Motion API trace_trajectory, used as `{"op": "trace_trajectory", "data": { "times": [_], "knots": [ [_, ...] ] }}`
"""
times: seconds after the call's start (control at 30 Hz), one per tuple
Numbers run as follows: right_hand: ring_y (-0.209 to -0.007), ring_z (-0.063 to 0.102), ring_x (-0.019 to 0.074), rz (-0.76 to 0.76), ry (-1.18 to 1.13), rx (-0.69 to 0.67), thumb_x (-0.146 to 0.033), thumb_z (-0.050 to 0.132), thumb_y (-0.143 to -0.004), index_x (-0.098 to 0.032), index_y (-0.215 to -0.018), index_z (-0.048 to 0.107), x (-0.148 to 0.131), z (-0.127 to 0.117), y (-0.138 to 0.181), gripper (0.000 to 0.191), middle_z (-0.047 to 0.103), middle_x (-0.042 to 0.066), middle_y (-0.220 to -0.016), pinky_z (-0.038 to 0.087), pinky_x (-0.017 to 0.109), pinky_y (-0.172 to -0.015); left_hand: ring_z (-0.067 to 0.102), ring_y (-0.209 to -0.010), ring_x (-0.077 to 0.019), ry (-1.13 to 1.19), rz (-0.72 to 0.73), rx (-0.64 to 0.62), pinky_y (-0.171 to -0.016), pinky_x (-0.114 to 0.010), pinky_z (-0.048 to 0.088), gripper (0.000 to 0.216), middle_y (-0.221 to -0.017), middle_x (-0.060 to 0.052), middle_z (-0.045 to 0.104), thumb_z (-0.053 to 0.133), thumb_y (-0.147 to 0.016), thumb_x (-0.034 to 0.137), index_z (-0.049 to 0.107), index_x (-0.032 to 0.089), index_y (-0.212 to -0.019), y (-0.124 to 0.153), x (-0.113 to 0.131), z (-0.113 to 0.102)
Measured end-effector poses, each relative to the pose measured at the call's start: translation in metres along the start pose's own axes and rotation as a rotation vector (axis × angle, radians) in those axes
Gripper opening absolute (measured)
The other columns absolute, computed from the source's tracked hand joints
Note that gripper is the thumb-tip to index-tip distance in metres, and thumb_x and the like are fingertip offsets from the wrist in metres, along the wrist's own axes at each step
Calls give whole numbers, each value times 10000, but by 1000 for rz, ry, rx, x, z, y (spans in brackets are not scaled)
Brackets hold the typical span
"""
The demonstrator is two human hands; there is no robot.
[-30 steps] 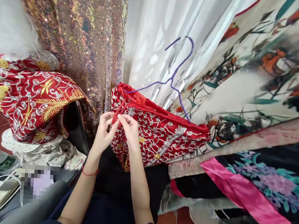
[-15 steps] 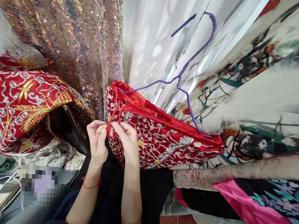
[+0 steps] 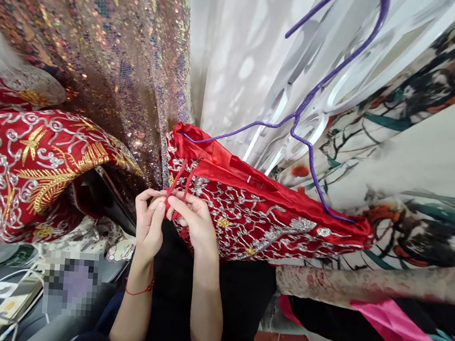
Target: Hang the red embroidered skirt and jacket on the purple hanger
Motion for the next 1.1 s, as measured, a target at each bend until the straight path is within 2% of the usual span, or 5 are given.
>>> {"op": "trace_trajectory", "data": {
  "times": [0.1, 0.37, 0.57, 0.77, 1.1],
  "knots": [
    [-460, 375, 56, 9, -31, -33, -526, 837, -687, -184, -853, 749, 3, 4, 0, 390, 530, -44, -535, 181, 211, -404, 659, -1113, -174, -24, -2, -57, -956, -315, 564, 187, -1138, -69, 605, 547, -1004, 401, 565, 276, -1143, -1, 2, 2],
    [-688, 611, 169, -353, 151, 194, -491, 647, -906, -296, -945, 789, -23, -14, 18, 244, 677, 22, -752, 516, 321, -674, 571, -638, -95, 116, -135, -44, -661, -202, 517, 104, -721, 50, 558, 537, -1020, 360, 506, 285, -1084, -5, -13, 20],
    [-643, 562, 164, -397, 309, 150, -429, 612, -915, -274, -790, 794, -30, -16, 19, 270, 678, 24, -724, 461, 312, -630, 670, -1013, -176, -121, 51, -41, -925, -321, 543, 142, -1026, -41, 676, 520, -1015, 314, 644, 268, -1064, -7, 4, 14],
    [-513, 384, 104, -395, 362, 226, -370, 792, -778, -258, -809, 785, -31, -24, 18, 117, 492, -40, -563, 307, 267, -491, 655, -999, -211, -191, 151, -158, -952, -378, 518, 68, -1028, -49, 702, 678, -911, 292, 714, 248, -872, -10, 16, 13],
    [-449, 314, 57, -637, 210, 375, -359, 746, -817, -209, -869, 719, -60, -81, 34, 162, 382, -96, -511, 245, 205, -447, 580, -726, -67, 697, -289, 434, -705, -158, 504, 254, -814, 12, 616, 787, -839, 355, 623, 172, -775, -15, -48, -21]
  ]
}}
Point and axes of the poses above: each hand's wrist, its own y-axis away from the middle knuckle, its own z-axis out of the palm, x = y × z, the point moved 8 cm from there along -y, towards the middle knuckle
